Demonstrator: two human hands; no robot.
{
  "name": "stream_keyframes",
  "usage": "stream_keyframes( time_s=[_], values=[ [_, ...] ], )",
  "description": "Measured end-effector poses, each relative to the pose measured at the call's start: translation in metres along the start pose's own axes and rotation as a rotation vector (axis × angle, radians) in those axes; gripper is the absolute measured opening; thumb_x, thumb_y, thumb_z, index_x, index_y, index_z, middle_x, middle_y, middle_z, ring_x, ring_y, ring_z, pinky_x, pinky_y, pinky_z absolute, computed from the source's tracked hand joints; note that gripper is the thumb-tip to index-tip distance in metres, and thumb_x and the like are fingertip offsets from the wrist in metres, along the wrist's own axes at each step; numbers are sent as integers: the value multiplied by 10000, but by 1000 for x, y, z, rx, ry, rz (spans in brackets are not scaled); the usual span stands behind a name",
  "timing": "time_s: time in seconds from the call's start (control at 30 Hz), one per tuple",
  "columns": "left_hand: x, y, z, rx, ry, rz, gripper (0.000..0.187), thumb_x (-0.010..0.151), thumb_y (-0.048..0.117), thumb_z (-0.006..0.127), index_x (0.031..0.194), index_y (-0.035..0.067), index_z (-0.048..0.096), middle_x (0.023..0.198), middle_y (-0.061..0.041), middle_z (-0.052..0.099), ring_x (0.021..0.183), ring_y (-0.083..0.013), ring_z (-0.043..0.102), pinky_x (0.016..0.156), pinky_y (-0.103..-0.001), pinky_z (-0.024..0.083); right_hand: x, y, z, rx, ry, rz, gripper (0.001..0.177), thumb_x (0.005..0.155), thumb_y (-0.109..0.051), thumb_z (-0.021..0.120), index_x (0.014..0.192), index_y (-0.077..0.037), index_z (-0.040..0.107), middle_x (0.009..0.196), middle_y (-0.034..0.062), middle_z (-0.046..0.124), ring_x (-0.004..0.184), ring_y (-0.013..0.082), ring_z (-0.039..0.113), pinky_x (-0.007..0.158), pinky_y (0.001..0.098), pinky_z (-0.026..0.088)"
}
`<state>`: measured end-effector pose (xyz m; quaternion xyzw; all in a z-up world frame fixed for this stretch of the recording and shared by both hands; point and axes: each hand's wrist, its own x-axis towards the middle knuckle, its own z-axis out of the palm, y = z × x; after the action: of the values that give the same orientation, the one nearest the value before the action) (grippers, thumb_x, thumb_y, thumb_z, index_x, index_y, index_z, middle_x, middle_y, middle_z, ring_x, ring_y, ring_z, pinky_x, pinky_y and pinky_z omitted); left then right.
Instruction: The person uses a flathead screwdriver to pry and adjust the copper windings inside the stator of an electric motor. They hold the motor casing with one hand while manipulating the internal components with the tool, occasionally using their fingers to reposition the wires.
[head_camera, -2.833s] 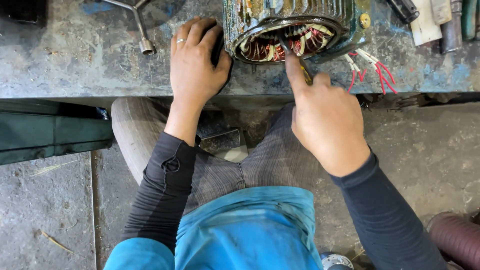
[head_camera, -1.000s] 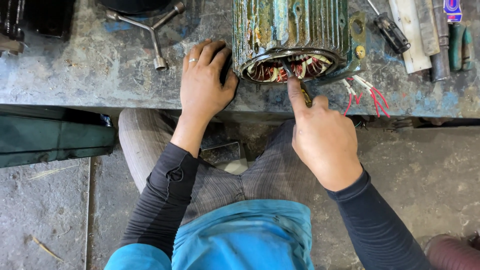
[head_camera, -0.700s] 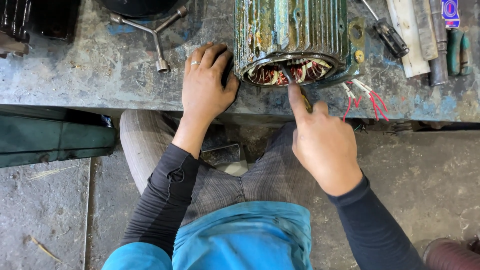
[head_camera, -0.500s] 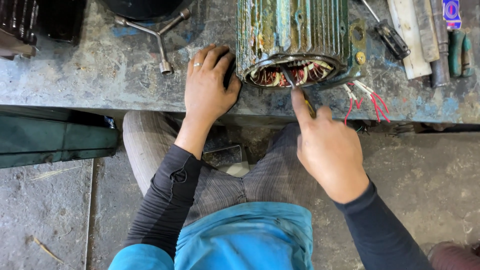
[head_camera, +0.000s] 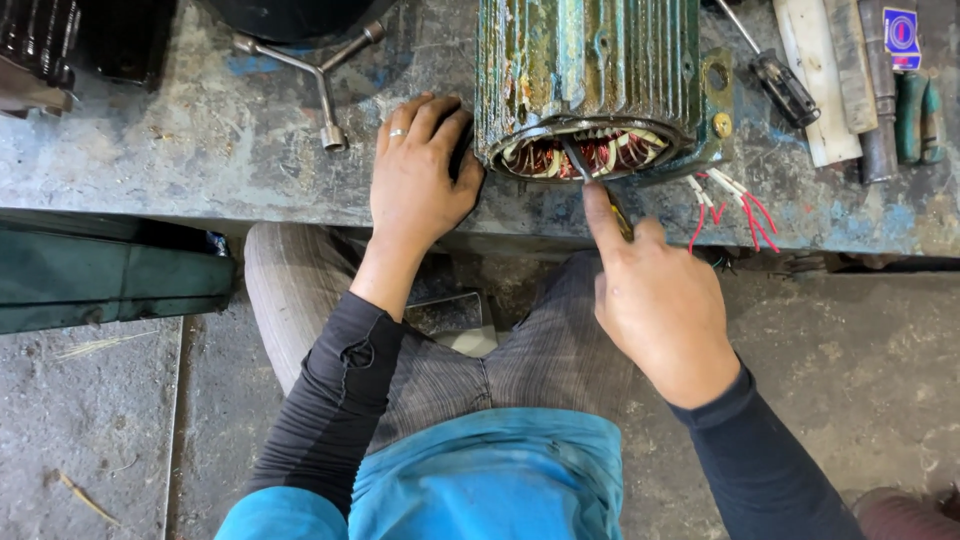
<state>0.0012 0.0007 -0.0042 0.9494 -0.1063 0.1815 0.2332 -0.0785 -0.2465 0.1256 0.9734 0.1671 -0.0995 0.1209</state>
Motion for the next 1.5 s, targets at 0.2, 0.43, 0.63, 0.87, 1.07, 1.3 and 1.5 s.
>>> stream_keyframes(
  time_s=[0.2,0.43,0.63,0.87,1.07,1.3,1.5],
  values=[
    [1,-1,-2,-1,26,8,494,942,273,650,1371,31,687,1414,-146,652,1379,-375,504,1135,-581,419,-3,0,-1,-31,58,-37,830,909,-214,601,1700,-215,348,930,183,625,484,419,702,396,536,562],
    [-2,2,2,3,-14,-2,499,951,292,640,1381,42,681,1426,-140,648,1393,-368,492,1148,-592,403,-1,4,3,-3,70,-24,834,906,-223,628,1694,-241,355,926,184,612,471,430,672,386,541,542],
    [1,-1,-2,0,17,3,486,942,286,652,1361,45,691,1420,-132,651,1383,-371,497,1132,-582,414,-4,2,1,-21,37,-5,870,873,-227,613,1698,-254,340,973,188,620,560,463,712,451,591,576],
    [0,0,0,-5,-2,-11,491,943,288,656,1372,51,690,1429,-128,649,1398,-365,484,1153,-587,399,-1,1,-1,-29,48,-27,824,917,-205,590,1704,-233,345,927,194,610,479,433,686,394,552,546],
    [-1,0,0,-11,10,-4,467,955,292,642,1360,64,694,1427,-122,648,1393,-368,483,1128,-585,414,2,1,3,-2,35,-24,838,925,-229,628,1706,-241,325,957,195,604,456,416,661,390,528,544],
    [-1,-2,-1,-27,22,-7,458,955,290,642,1351,66,694,1412,-119,646,1371,-372,489,1112,-584,416,-4,7,3,-33,4,-5,919,861,-249,635,1719,-293,307,976,174,611,588,475,709,494,620,572],
    [-1,-1,-2,-18,6,-10,474,962,293,654,1372,59,690,1417,-125,656,1383,-365,493,1124,-589,418,2,6,3,-51,82,-12,844,896,-207,606,1706,-254,372,910,170,607,473,434,661,405,556,539]
  ],
)
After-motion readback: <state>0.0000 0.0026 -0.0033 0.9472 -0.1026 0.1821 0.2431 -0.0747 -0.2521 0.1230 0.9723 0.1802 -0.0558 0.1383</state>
